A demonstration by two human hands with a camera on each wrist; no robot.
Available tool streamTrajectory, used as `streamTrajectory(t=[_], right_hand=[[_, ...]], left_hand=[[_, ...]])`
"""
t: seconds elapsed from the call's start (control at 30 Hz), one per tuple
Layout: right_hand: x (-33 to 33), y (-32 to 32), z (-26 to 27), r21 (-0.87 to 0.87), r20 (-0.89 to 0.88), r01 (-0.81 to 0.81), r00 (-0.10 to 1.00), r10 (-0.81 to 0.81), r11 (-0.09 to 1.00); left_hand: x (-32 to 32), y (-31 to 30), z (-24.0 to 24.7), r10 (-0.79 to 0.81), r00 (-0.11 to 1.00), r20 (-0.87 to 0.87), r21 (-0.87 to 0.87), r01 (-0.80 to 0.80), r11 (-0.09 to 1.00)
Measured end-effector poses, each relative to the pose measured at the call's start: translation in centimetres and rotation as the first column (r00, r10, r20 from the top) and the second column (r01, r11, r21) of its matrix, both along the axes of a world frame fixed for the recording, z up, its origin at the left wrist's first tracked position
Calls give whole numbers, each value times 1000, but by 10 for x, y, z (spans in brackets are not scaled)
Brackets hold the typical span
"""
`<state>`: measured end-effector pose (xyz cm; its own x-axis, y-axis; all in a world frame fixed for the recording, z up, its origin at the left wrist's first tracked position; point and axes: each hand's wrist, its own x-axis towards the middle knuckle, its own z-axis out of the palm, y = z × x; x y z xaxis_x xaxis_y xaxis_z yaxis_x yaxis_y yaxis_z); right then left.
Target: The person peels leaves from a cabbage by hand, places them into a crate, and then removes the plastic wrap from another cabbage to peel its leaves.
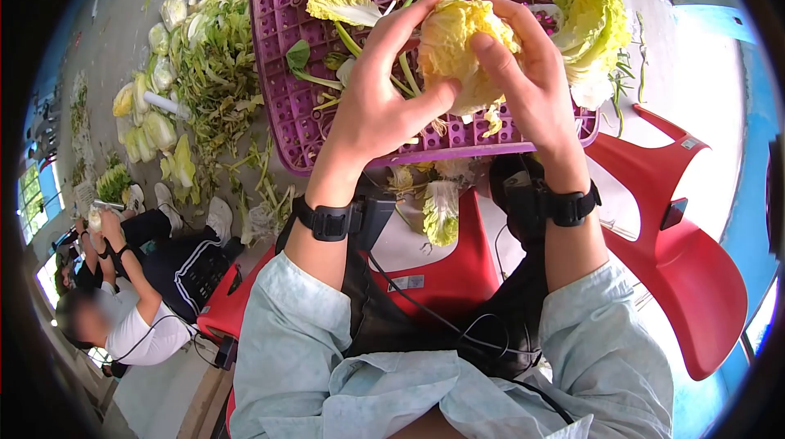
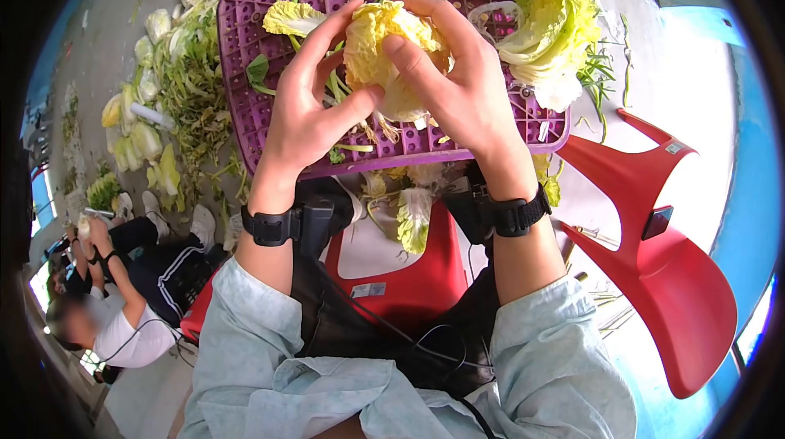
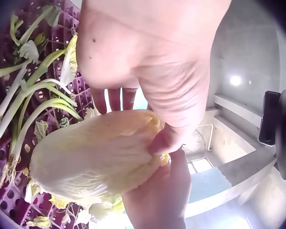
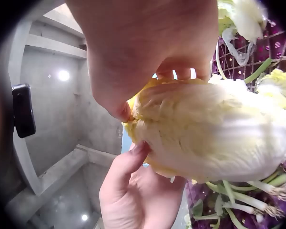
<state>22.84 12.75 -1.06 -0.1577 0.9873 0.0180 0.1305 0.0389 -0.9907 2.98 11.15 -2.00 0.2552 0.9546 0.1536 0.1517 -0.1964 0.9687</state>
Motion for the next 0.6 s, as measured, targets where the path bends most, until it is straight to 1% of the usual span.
streamTrajectory(t=[0.1,0.2,0.3,0.4,0.5,0.6], right_hand=[[2,1,0,-13,-9,-2,1000,2,1000],[2,1,-2,-2,-11,7,1000,-7,1000],[3,1,-3,-2,17,21,1000,-21,1000],[3,1,-3,-6,33,32,999,-32,999],[2,0,-4,-9,26,43,999,-43,999],[0,1,-6,8,10,44,999,-44,999]], left_hand=[[-2,0,-3,8,986,167,-99,9,995],[3,-2,-5,112,982,151,-54,-105,993],[4,-2,-6,166,986,30,48,-168,985],[4,-5,-2,181,980,-86,17,-180,983],[3,-5,-6,227,951,-209,205,-184,961],[7,-1,-4,280,951,-133,357,-218,908]])
